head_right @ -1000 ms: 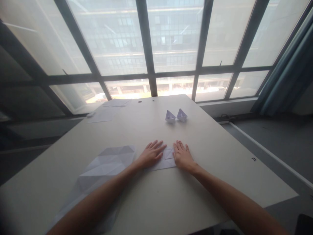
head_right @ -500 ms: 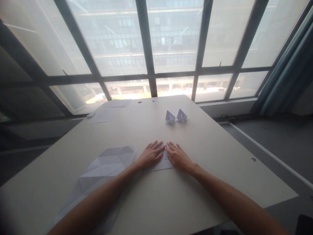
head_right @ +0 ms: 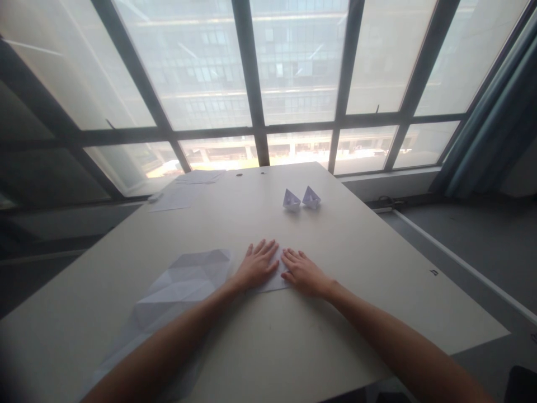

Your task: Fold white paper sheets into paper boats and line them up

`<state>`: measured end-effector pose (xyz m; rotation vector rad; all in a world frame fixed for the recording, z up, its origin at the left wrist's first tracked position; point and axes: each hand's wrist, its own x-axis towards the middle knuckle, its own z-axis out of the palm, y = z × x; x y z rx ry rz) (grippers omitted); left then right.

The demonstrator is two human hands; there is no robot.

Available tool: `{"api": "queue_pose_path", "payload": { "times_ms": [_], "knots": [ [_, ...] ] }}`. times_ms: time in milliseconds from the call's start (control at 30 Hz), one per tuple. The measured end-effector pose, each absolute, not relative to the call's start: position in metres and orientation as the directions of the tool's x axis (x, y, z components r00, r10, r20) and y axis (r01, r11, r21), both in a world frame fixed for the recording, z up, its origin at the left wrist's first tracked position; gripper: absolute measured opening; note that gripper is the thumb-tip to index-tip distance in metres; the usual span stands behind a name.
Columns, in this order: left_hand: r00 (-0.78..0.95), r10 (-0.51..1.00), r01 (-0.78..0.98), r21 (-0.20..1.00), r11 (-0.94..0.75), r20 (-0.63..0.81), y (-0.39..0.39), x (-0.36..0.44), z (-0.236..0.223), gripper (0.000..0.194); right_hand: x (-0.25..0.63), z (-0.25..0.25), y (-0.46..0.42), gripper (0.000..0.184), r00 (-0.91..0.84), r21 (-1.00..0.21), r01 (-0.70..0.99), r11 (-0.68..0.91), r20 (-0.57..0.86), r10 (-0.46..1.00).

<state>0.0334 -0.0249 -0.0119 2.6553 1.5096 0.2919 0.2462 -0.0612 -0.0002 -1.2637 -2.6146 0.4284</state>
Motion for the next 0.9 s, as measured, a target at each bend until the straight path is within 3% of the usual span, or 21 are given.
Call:
{"api": "queue_pose_path", "payload": {
  "times_ms": [300,500,733,900],
  "knots": [
    [0.330,0.919,0.913,0.175,-0.369,0.213,-0.0201,0.0322,-0.0173,0.049,0.2447,-0.0007,-0.0628,0.068,-0.576,-0.319,0.768,0.555,0.034,0.816],
    [0.215,0.947,0.940,0.214,-0.267,0.237,-0.0191,0.0331,-0.0191,0.057,0.2474,0.0001,-0.0609,0.069,-0.553,-0.308,0.787,0.534,0.029,0.832],
    [0.232,0.933,0.924,0.238,-0.300,0.274,-0.0195,0.0320,-0.0169,0.063,0.2531,-0.0018,-0.0559,0.070,-0.506,-0.306,0.819,0.486,0.014,0.862],
    [0.262,0.890,0.841,0.364,-0.401,0.374,-0.0194,0.0288,-0.0137,0.072,0.2535,-0.0017,-0.0547,0.071,-0.507,-0.316,0.816,0.483,0.010,0.862]
  ]
}}
